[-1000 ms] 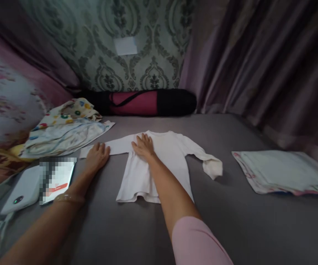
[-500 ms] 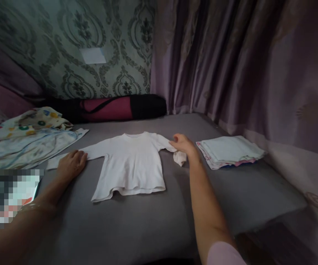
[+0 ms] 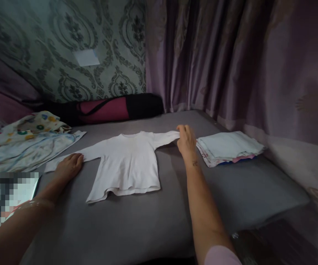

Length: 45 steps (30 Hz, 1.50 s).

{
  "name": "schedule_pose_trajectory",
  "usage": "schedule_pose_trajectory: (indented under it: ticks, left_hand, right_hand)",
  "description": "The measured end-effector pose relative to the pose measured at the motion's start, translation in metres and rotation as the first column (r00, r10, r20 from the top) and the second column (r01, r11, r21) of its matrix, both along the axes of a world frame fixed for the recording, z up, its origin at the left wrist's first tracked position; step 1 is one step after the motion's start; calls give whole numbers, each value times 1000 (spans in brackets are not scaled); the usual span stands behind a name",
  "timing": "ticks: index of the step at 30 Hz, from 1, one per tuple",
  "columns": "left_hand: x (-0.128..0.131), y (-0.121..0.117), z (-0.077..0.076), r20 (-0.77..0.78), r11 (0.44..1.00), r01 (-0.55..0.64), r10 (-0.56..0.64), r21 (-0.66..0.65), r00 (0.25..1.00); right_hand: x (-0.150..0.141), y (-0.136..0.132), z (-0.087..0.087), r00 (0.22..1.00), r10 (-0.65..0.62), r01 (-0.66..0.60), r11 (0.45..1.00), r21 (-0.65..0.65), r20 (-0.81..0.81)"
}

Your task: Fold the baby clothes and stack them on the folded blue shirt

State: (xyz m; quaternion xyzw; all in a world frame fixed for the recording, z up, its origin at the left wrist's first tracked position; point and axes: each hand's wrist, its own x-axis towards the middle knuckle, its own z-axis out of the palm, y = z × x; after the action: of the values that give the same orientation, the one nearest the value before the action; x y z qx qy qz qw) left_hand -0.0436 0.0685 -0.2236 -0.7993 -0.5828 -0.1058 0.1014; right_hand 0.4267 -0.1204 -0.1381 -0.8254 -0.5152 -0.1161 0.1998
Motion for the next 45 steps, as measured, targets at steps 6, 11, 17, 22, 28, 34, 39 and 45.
schedule_pose_trajectory:
  ticks: [6, 11, 17, 22, 28, 34, 39, 45]
  left_hand:
    - [0, 1, -1, 10, 999, -1, 1, -38, 1000]
    - [-4, 4, 2, 2, 997, -24, 25, -78, 1000]
    - [23, 19, 29, -38, 985, -113, 109, -130, 993]
    - [123, 25, 44, 117, 977, 200, -191, -74, 975]
    - [264, 18, 24, 247, 808, 579, -541, -111, 804]
    - [329, -7, 5, 270, 655, 748, -705, -106, 656]
    - [335, -27, -2, 186, 728, 640, -612, -247, 768]
    - [336, -32, -1, 146, 734, 592, -580, -334, 802]
  right_hand:
    - [15, -17, -20, 985, -156, 81, 799, -596, -75]
    - [36, -19, -27, 962, -225, 165, 929, -331, -152]
    - [40, -11, -46, 954, -264, 208, 924, -322, -141]
    - [40, -7, -55, 942, -325, 286, 907, -309, -81]
    - [48, -6, -51, 920, -339, 288, 925, -249, -195]
    - [64, 3, -59, 817, -142, 197, 980, 40, -558]
    - [71, 15, -70, 739, 59, 141, 961, 239, -671]
    - [76, 5, -62, 870, 10, 164, 938, 307, -493]
